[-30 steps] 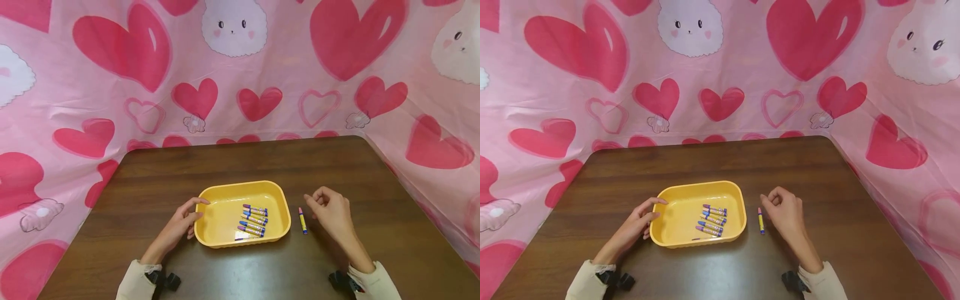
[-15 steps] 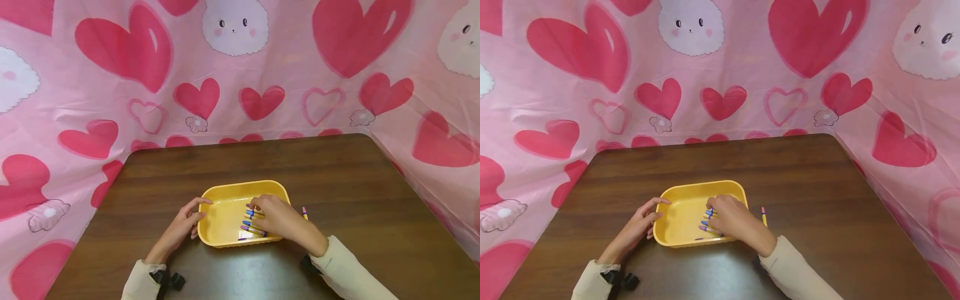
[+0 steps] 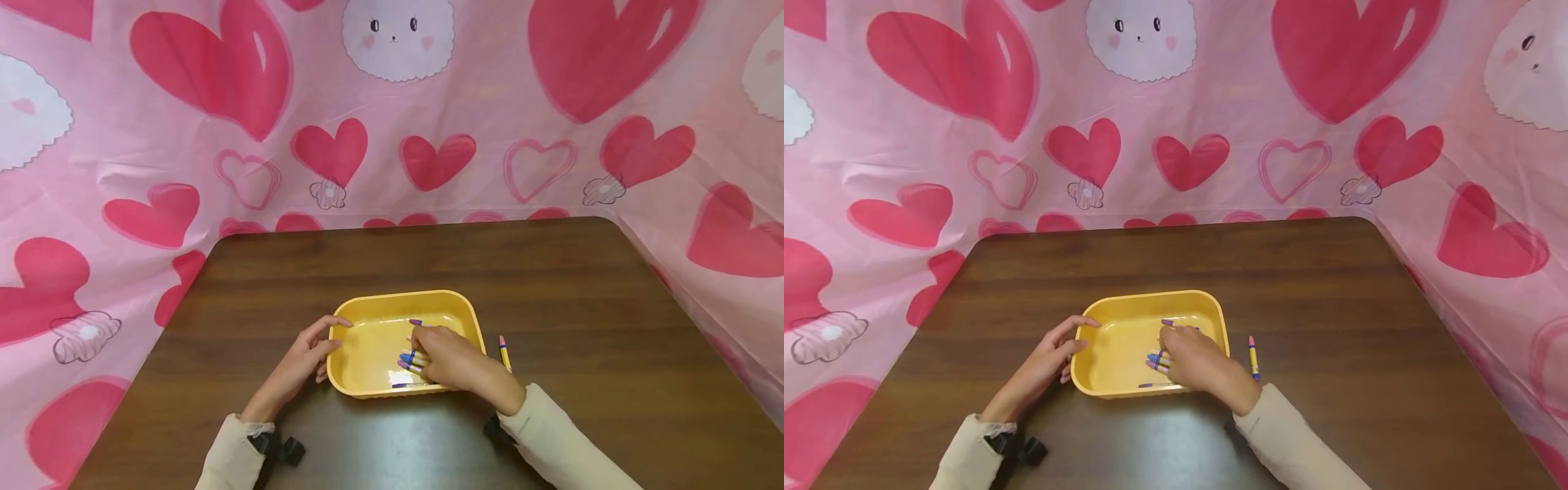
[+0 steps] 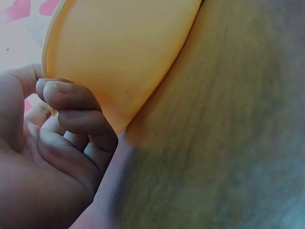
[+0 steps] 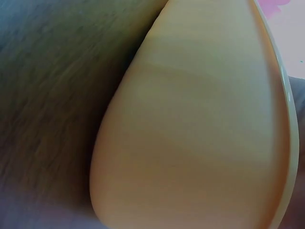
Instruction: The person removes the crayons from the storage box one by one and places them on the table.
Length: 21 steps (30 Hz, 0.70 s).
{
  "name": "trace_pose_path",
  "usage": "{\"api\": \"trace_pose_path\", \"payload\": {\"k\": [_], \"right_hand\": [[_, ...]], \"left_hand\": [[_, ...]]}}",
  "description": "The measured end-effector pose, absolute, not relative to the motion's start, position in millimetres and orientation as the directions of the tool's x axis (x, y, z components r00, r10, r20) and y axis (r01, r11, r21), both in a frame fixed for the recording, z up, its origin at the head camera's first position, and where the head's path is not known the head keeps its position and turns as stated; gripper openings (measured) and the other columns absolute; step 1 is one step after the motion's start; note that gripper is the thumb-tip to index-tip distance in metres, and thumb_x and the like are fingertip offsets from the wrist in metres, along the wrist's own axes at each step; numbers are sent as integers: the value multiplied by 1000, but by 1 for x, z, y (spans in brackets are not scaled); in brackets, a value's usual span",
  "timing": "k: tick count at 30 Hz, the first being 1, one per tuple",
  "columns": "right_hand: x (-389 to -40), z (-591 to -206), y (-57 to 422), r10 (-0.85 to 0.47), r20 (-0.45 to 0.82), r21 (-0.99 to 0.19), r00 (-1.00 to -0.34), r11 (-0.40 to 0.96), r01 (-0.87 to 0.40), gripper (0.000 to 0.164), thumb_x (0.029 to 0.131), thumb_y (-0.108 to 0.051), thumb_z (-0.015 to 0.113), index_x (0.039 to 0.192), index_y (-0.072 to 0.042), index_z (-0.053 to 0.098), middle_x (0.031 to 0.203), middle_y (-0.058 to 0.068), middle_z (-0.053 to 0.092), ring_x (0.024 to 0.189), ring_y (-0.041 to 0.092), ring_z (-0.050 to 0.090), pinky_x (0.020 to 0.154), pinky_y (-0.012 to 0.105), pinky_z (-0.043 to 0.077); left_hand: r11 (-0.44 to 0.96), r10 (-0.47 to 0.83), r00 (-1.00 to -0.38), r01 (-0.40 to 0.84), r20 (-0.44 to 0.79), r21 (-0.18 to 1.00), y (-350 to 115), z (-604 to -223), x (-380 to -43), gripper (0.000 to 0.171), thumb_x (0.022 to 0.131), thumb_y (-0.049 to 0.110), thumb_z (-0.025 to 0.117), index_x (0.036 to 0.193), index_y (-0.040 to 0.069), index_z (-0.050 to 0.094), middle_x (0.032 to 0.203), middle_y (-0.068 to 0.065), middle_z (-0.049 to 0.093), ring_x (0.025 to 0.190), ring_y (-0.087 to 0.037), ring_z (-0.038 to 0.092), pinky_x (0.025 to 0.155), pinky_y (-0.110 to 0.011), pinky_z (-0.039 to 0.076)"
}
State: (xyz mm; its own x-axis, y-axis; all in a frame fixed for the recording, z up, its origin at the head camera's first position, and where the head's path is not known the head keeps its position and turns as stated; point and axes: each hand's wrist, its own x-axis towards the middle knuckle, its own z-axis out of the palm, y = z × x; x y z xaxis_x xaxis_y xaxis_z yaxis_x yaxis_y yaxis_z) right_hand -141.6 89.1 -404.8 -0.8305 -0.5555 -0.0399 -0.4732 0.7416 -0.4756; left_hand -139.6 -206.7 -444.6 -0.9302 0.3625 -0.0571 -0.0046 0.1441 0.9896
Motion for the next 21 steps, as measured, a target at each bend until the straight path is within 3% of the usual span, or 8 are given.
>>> {"api": "trace_pose_path", "payload": {"k": [10, 21], "right_hand": [[-144, -403, 92, -575, 24, -419, -818, 737, -530, 21, 72, -7, 79, 81, -13, 62, 65, -7, 47, 62, 13, 45, 53, 28, 36], [-151, -394, 100, -587, 42, -480, -808, 697, -532, 15, 82, -14, 79, 78, -13, 65, 61, -9, 50, 58, 9, 45, 54, 24, 38]], "left_hand": [[142, 369, -927, -14, -66, 990, -206, -445, -139, 33, 102, 14, 53, 134, 6, 51, 57, -5, 42, 45, -12, 42, 42, -23, 42], [146, 366, -928, -12, -65, 989, -207, -446, -140, 32, 102, 12, 52, 133, 8, 52, 56, -4, 42, 44, -12, 43, 41, -23, 42]]}}
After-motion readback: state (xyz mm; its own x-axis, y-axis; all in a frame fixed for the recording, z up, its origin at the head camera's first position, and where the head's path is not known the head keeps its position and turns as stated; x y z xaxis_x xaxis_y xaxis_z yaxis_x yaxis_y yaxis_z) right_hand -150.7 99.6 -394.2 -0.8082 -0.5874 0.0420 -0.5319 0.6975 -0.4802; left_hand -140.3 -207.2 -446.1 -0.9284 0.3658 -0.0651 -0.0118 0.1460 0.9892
